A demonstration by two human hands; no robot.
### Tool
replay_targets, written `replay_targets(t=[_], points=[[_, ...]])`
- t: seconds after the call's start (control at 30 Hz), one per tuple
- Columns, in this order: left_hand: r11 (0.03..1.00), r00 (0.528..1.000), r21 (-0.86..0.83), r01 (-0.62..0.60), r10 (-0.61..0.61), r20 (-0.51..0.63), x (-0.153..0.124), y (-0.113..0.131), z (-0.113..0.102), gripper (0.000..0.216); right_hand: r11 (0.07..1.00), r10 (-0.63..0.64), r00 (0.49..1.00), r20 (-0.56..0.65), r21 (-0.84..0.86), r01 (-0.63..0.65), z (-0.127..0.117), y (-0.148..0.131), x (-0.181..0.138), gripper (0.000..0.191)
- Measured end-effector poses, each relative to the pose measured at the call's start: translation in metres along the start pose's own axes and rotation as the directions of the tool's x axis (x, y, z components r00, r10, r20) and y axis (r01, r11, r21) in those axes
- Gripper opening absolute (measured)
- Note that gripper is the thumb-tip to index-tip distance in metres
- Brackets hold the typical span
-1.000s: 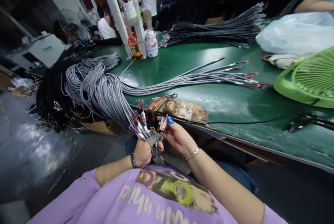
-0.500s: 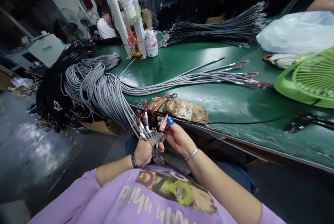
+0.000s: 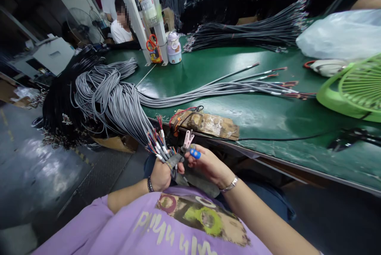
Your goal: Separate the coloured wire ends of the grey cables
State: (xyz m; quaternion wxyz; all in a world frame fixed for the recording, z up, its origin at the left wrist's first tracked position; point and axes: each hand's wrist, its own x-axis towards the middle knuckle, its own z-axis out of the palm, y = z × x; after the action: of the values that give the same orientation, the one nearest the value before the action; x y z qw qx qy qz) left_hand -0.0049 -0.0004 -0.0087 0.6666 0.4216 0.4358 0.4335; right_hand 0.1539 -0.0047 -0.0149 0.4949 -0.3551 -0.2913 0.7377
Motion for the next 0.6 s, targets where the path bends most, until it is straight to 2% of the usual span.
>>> replay_targets(t=[0.17,0.27,0.37,0.43,0.6], points=[[0.998,1.0,0.061,-0.018,0.017,0.021,-0.001,0.001,0.0,0.041,0.959,-0.125,0.991,-0.047,-0.26,0.109,0.014,-0.001,-0.005,0.035],[0.996,0.998,0.08,-0.029,0.024,0.063,-0.001,0.002,-0.002,0.039,0.947,-0.145,0.989,-0.043,-0.295,0.126,0.023,0.0,-0.005,0.033],[0.995,0.992,0.094,-0.037,0.026,0.12,-0.003,0.004,-0.005,0.038,0.967,-0.093,0.996,0.017,-0.238,0.094,0.026,0.002,-0.004,0.029],[0.996,0.993,0.084,-0.03,0.02,0.119,-0.003,0.004,-0.005,0.037,0.985,-0.05,0.998,0.048,-0.162,0.057,0.023,0.005,-0.001,0.026],[0.998,0.998,-0.037,-0.043,0.045,0.053,-0.002,0.006,-0.001,0.031,0.991,0.042,0.997,-0.071,0.133,-0.032,0.005,0.003,0.01,0.018]])
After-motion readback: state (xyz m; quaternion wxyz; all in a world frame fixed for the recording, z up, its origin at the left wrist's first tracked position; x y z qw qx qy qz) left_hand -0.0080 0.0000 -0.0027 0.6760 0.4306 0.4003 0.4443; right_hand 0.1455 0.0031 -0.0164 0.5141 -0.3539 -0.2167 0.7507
